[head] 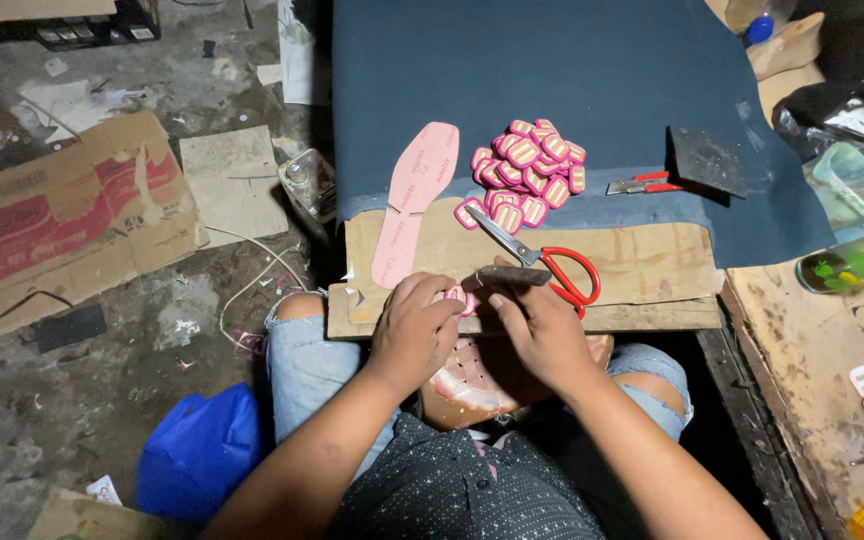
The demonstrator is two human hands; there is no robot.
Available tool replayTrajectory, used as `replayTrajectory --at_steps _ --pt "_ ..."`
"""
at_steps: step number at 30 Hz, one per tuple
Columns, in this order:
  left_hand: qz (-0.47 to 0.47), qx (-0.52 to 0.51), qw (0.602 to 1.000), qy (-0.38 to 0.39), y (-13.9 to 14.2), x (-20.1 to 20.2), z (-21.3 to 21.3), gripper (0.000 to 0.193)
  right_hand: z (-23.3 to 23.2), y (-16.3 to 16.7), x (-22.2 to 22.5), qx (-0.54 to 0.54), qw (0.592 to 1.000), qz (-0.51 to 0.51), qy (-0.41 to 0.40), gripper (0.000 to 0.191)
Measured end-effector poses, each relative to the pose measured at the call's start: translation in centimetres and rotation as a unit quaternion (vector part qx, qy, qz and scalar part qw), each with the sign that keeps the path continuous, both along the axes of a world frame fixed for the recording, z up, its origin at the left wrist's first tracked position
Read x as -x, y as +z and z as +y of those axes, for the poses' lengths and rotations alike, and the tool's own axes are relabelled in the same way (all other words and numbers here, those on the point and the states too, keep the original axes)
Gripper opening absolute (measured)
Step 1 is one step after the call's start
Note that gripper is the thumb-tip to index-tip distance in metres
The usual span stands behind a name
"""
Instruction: The person sits at a workbench trimming pink foam sandal components. They cut edges with scissors, trim with a utility knife, and smooth the cut edges with a file, placing finished pieces on the bench beside a pile of completed foam parts and a pink insole.
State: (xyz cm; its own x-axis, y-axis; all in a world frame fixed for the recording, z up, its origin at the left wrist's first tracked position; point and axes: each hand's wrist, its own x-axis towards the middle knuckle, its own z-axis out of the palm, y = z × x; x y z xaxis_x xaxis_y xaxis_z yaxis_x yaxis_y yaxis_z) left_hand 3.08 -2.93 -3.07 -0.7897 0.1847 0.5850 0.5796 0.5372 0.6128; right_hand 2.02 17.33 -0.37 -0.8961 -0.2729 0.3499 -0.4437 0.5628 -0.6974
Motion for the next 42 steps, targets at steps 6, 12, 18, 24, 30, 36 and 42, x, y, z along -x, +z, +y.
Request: replayTrajectory --at_steps 6,12,18,24,30,36,42 --pt "-0.04 -0.017 0.998 0.039 -0.4 0.2 0.7 0.028 0.7 0.4 0.4 -0.021 1.0 -0.003 -0.009 0.033" --pt "-0.053 0.006 0.998 0.034 -0.6 0.3 0.4 0.028 0.0 0.8 -0.9 -0.067 0.997 -0.031 0.024 0.04" --pt "-0.061 0.011 0.998 0.024 -0.6 0.3 0.2 0.03 1.0 1.2 -2.0 -0.076 0.995 -0.034 0.055 0.042" --pt "-0.064 0.013 0.998 0.013 -0.6 0.5 -0.2 0.027 0.9 0.8 -2.1 -0.043 0.999 -0.004 0.025 0.037" --pt "-0.063 -0.003 0.998 0.017 -0.7 0.7 0.1 0.029 0.3 0.2 -1.8 -0.075 0.997 -0.006 0.004 0.036" --pt "-0.074 -0.009 0.997 0.023 -0.6 0.5 0.1 0.027 0.0 -0.9 -1.7 -0.055 0.996 -0.065 -0.024 0.031" --pt "-0.078 -0.005 0.997 0.019 -0.7 0.5 0.2 0.027 -0.1 -1.4 -2.4 -0.001 1.0 -0.021 0.009 0.035"
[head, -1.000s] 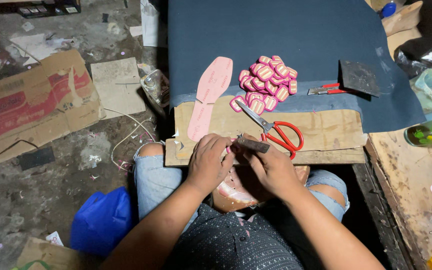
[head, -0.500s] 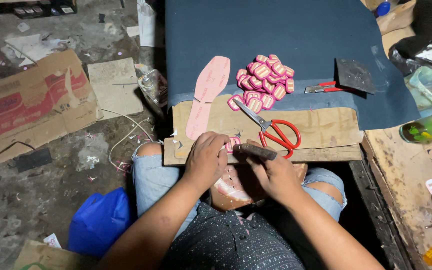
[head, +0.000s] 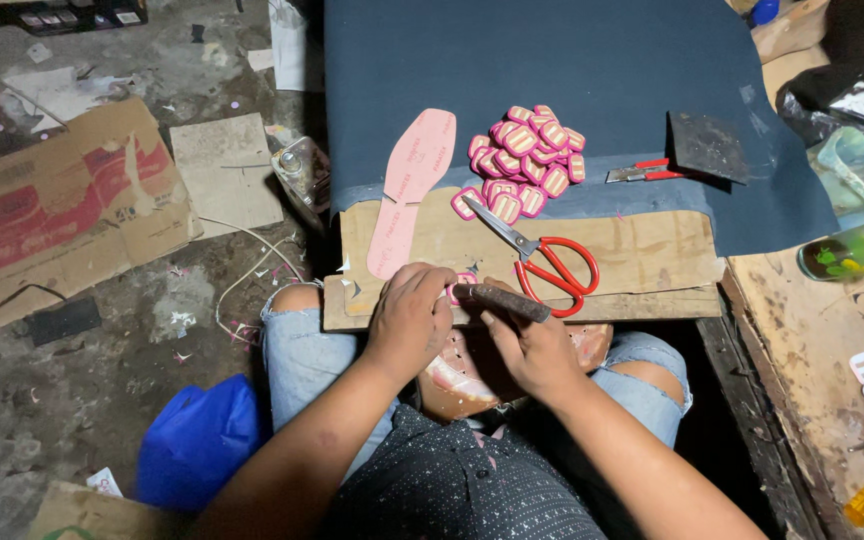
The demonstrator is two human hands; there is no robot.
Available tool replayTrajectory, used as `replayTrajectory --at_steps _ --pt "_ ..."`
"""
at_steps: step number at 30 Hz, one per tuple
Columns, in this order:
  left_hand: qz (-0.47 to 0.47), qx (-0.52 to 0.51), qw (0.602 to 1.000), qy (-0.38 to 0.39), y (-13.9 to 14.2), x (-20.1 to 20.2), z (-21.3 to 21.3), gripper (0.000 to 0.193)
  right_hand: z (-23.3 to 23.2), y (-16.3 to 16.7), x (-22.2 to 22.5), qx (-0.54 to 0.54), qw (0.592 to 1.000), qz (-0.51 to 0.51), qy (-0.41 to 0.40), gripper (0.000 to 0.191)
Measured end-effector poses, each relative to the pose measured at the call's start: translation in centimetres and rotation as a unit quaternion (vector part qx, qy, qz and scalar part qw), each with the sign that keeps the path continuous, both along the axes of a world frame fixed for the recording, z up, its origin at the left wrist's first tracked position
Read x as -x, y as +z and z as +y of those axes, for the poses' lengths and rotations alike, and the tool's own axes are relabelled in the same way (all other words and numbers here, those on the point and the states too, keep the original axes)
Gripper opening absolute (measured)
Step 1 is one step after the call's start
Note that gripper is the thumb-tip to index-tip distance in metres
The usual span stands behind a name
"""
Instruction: The person sits at a workbench trimming pink foam sandal components. They cut edges with scissors, trim with a utility knife, and smooth the cut edges with a file, placing finished pieces on the bench beside a pile of completed foam parts and a pink insole.
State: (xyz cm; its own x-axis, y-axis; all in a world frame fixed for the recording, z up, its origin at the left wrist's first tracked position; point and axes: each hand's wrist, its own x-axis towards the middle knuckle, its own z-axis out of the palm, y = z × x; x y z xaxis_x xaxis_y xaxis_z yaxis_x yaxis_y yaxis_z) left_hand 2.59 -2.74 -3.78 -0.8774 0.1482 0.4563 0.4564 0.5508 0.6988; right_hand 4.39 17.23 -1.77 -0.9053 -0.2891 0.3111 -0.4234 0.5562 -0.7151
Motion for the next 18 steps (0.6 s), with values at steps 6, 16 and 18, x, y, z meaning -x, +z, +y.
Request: replayTrajectory --at_steps 6,16,18 --pt "0.007 0.028 1.0 0.005 -0.2 0.0 0.1 0.029 0.8 0.8 0.8 0.001 0.997 -0.076 0.028 0.031" --pt "0.028 0.03 0.999 0.01 -0.4 0.2 0.1 0.029 2.0 1.3 0.6 -0.077 0.994 -0.057 0.044 0.031" --pt "0.044 0.031 0.999 0.003 -0.5 0.1 0.0 0.03 2.5 1.3 0.2 -0.12 0.988 -0.093 0.02 0.029"
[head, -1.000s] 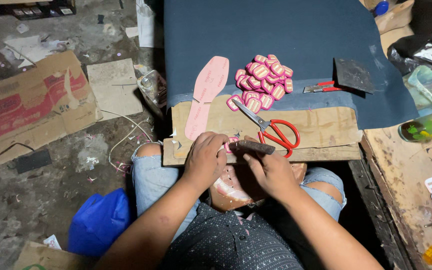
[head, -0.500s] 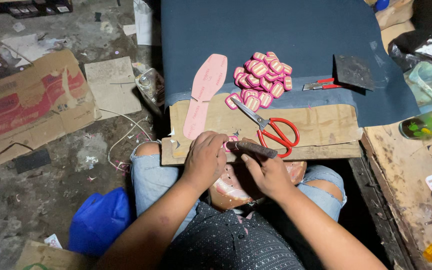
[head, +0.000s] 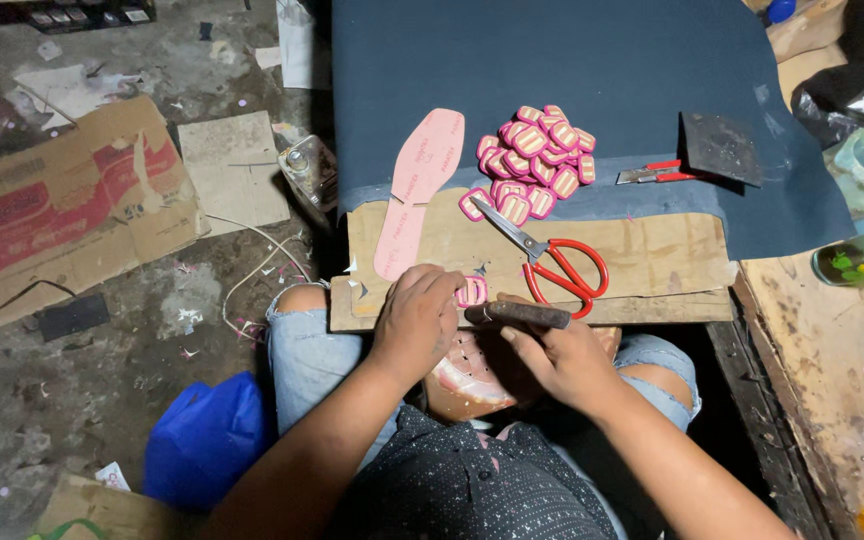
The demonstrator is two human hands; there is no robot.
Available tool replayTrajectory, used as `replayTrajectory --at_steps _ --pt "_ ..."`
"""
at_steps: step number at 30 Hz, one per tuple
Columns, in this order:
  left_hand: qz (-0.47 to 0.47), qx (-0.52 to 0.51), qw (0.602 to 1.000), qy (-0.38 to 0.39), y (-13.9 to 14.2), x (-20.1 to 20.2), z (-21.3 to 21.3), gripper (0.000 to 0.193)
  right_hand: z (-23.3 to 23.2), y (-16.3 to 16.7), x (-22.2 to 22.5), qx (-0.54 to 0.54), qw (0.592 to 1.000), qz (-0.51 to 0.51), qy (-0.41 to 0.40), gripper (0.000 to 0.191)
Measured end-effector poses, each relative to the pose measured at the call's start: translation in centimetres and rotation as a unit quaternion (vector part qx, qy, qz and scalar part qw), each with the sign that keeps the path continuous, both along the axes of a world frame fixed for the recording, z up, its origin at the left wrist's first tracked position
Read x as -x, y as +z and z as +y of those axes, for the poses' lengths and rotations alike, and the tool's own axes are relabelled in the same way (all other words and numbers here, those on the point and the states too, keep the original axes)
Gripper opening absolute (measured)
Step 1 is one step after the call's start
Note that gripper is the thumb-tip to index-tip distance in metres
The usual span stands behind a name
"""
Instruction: The person sits at a workbench trimming pink foam sandal components. They cut edges with scissors, trim with a utility knife, and smooth the cut edges with a file, placing finished pieces on the bench beside a pile of completed foam parts and a pink insole.
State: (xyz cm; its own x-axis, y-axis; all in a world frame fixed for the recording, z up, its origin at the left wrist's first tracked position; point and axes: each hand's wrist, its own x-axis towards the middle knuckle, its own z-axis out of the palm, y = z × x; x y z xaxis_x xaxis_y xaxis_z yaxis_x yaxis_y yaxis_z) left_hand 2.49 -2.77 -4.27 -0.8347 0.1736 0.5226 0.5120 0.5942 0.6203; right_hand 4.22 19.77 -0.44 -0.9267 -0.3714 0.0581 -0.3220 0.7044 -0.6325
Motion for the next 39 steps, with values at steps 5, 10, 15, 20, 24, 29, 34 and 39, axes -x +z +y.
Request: replayTrajectory --at_steps 5,10,15,20,24,29,34,39 --pt "-0.018 -0.008 1.0 0.003 -0.2 -0.1 0.0 0.028 0.0 -0.2 -0.3 0.079 0.996 0.044 0.003 0.031" --pt "-0.025 -0.014 1.0 0.005 0.0 0.0 0.0 0.029 -0.8 -0.3 0.8 0.107 0.991 0.074 0.025 0.033" --pt "-0.051 -0.026 0.998 -0.003 -0.1 -0.2 -0.2 0.03 -1.2 0.0 1.6 0.051 0.998 0.011 0.017 0.03" --pt "-0.053 -0.022 0.998 0.006 -0.1 -0.2 0.0 0.034 -2.5 0.9 1.2 0.026 0.997 0.055 0.041 0.036" --pt "-0.094 -0.013 0.995 -0.019 0.2 -0.1 -0.1 0.048 -4.0 1.0 1.9 -0.064 0.996 0.023 0.05 0.033" --pt "-0.1 -0.028 0.994 0.018 0.5 0.0 0.2 0.053 -3.5 0.1 3.6 0.188 0.979 -0.078 0.006 0.022" --pt "-0.102 -0.041 0.994 0.016 0.6 -0.1 0.4 0.045 0.6 1.1 2.3 0.087 0.988 0.096 -0.082 0.032" --pt "-0.089 -0.075 0.993 -0.007 0.7 -0.4 -0.1 0.034 3.3 1.8 3.4 -0.092 0.961 0.241 -0.103 0.041"
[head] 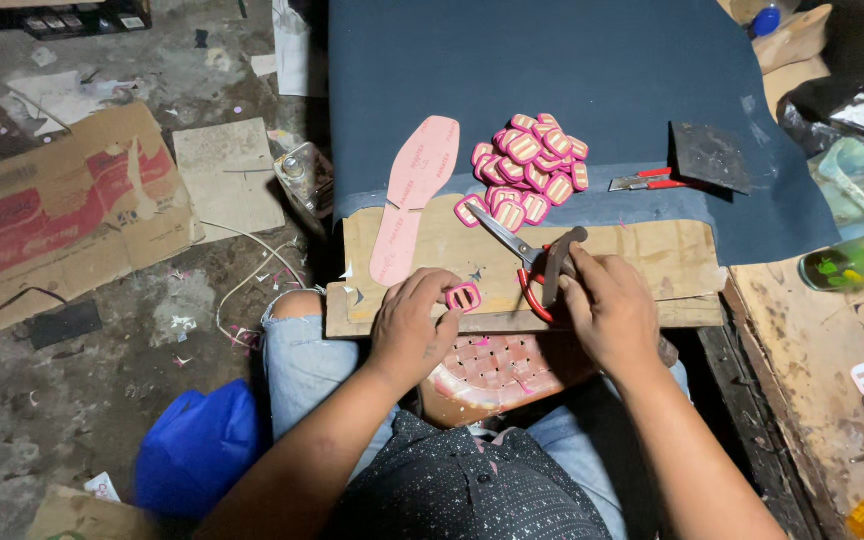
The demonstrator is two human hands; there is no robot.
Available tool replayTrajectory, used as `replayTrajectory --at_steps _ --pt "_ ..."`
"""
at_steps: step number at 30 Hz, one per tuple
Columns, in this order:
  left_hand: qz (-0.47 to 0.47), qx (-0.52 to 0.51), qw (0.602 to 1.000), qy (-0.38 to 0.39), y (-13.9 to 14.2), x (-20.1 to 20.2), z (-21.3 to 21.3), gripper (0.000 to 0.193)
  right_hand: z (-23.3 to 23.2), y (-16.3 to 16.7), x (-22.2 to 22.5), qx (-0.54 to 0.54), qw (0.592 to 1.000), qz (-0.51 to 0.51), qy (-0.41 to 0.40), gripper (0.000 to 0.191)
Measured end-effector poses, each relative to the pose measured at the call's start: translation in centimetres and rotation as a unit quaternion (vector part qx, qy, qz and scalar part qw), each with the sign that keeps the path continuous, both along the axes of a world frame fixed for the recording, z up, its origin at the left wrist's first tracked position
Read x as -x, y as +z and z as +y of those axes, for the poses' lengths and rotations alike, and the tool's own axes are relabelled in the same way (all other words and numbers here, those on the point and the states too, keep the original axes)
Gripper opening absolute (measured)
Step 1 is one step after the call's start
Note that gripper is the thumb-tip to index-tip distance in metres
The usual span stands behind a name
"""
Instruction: The person sits at a workbench trimming pink foam sandal components. They cut edges with scissors, trim with a utility knife, and smooth the cut edges with a file, placing finished pieces on the bench beside a pile of completed foam parts and a pink insole.
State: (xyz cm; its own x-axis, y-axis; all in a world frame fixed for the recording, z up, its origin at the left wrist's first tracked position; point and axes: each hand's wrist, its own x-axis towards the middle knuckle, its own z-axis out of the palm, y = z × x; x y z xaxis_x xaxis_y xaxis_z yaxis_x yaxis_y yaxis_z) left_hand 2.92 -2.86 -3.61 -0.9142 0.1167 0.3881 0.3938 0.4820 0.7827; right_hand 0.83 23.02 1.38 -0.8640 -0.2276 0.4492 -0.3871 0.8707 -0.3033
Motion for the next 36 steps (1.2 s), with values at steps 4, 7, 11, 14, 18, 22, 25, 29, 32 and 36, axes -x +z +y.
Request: replayTrajectory --at_steps 4,7,11,14,18,22,25,29,32,36 --pt "-0.077 -0.146 0.986 -0.004 -0.2 0.0 0.0 0.03 0.6 -0.9 1.3 -0.026 0.999 0.021 -0.034 0.039" --pt "-0.157 -0.303 0.94 -0.007 -0.2 0.2 0.6 0.033 0.9 -1.5 1.6 -0.018 0.999 0.022 -0.04 0.039" --pt "-0.214 -0.443 0.869 -0.045 0.8 -0.6 1.4 0.03 1.1 -2.0 1.5 0.002 0.999 0.018 -0.039 0.039" --pt "-0.248 -0.461 0.851 -0.043 2.1 -1.4 1.9 0.025 1.1 -1.9 1.4 0.011 0.999 0.018 -0.036 0.04" --pt "-0.284 -0.478 0.831 -0.035 3.8 -2.4 2.2 0.02 0.5 -0.9 0.9 0.006 0.999 0.043 -0.033 0.039" --pt "-0.281 -0.489 0.825 -0.026 4.4 -2.5 2.6 0.02 -0.7 0.2 -1.4 0.096 0.995 0.033 -0.021 0.023" --pt "-0.268 -0.483 0.834 -0.021 3.9 -2.7 3.0 0.021 -2.0 0.3 -3.8 0.275 0.953 -0.113 0.05 0.014" --pt "-0.253 -0.477 0.841 -0.045 3.4 -3.0 3.8 0.021 -3.6 -0.3 -5.4 0.357 0.896 -0.252 0.075 0.014" --pt "-0.263 -0.457 0.847 -0.067 3.2 -3.4 4.0 0.018 -4.0 -0.4 -5.8 0.357 0.898 -0.247 0.069 0.011" --pt "-0.328 -0.471 0.817 -0.051 3.0 -3.3 3.5 0.018 -4.2 0.5 -5.9 0.236 0.964 -0.065 0.105 0.01"
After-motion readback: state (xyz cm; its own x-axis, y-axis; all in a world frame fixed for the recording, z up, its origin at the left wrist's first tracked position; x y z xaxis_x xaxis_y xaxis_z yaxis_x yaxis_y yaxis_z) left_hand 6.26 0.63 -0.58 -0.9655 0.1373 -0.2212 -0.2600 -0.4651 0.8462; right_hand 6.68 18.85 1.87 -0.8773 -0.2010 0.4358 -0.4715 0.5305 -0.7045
